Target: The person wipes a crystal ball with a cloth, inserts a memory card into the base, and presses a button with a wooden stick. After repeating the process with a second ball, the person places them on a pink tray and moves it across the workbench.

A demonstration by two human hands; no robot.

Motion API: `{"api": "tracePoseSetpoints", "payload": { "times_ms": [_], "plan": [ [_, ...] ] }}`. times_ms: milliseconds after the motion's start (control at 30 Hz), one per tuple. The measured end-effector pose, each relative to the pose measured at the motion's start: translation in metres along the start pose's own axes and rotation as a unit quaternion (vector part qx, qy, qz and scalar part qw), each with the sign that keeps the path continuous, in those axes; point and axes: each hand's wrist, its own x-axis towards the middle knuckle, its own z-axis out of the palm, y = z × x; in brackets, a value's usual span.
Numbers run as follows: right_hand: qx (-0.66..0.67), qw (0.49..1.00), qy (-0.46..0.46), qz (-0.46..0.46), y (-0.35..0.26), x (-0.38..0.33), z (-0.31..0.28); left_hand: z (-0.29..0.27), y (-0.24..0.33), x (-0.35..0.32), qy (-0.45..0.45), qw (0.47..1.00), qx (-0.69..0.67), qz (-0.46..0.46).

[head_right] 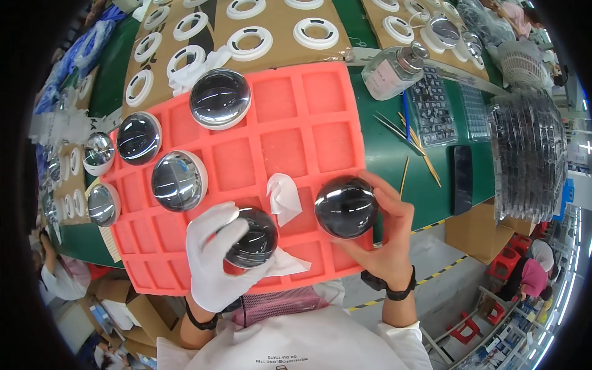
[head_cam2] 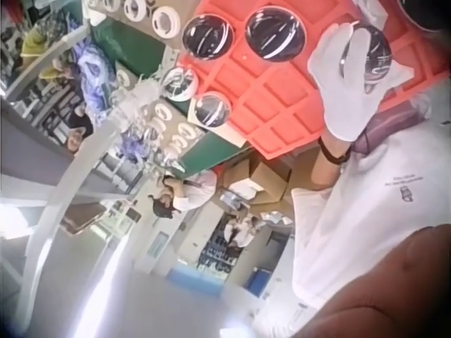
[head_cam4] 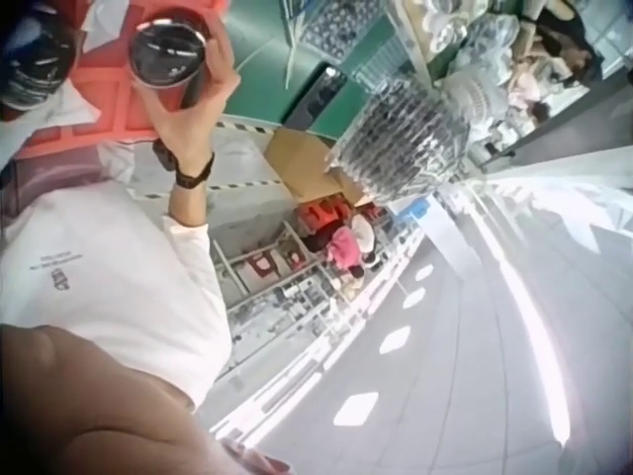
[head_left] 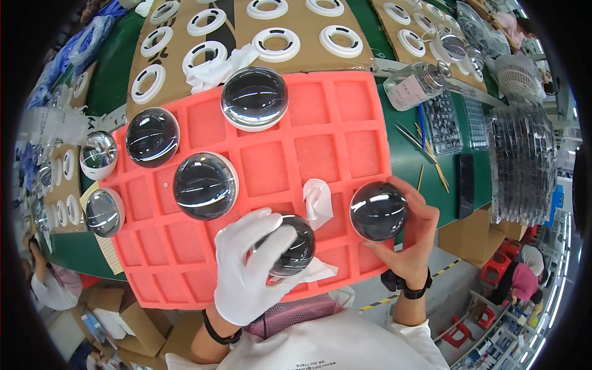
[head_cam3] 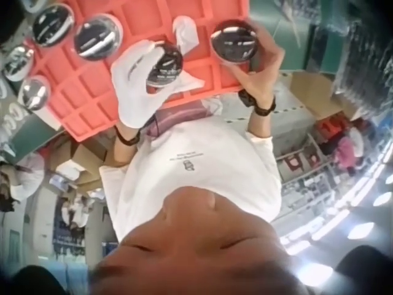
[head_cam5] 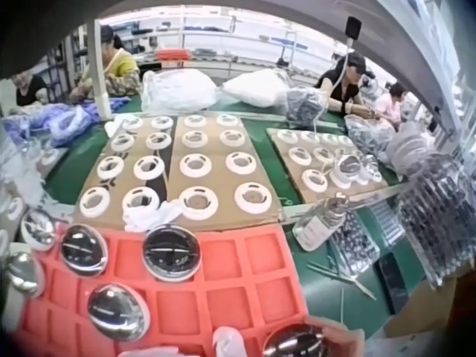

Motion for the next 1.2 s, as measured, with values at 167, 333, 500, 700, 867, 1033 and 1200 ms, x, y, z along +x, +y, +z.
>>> {"api": "tracePoseSetpoints", "payload": {
  "times_ms": [167, 333, 500, 700, 867, 1033, 1200],
  "plan": [
    [0.017, 1.0, -0.018, -0.016, 0.001, -0.001, -0.005, -0.012, 0.011, 0.009, -0.057, 0.996, -0.01, -0.07],
    [0.035, 0.999, -0.025, -0.005, 0.008, -0.005, -0.007, -0.02, 0.029, 0.022, -0.123, 0.982, 0.034, -0.141],
    [-0.053, 0.998, -0.015, 0.004, 0.004, -0.009, -0.009, -0.014, 0.026, 0.031, -0.123, 0.98, 0.042, -0.154],
    [-0.058, 0.998, -0.02, -0.024, 0.007, -0.005, -0.008, -0.001, 0.01, 0.012, 0.046, 0.987, -0.127, -0.089],
    [-0.051, 0.999, -0.011, -0.013, 0.014, -0.012, -0.006, 0.005, -0.005, 0.006, 0.014, 0.987, -0.134, -0.085],
    [-0.061, 0.998, 0.012, -0.018, 0.012, -0.01, -0.004, 0.005, 0.0, 0.005, -0.01, 0.995, -0.067, -0.071],
    [-0.082, 0.996, 0.018, -0.014, 0.015, -0.007, 0.002, 0.002, -0.009, 0.005, -0.026, 0.997, -0.048, -0.046]
  ]
}}
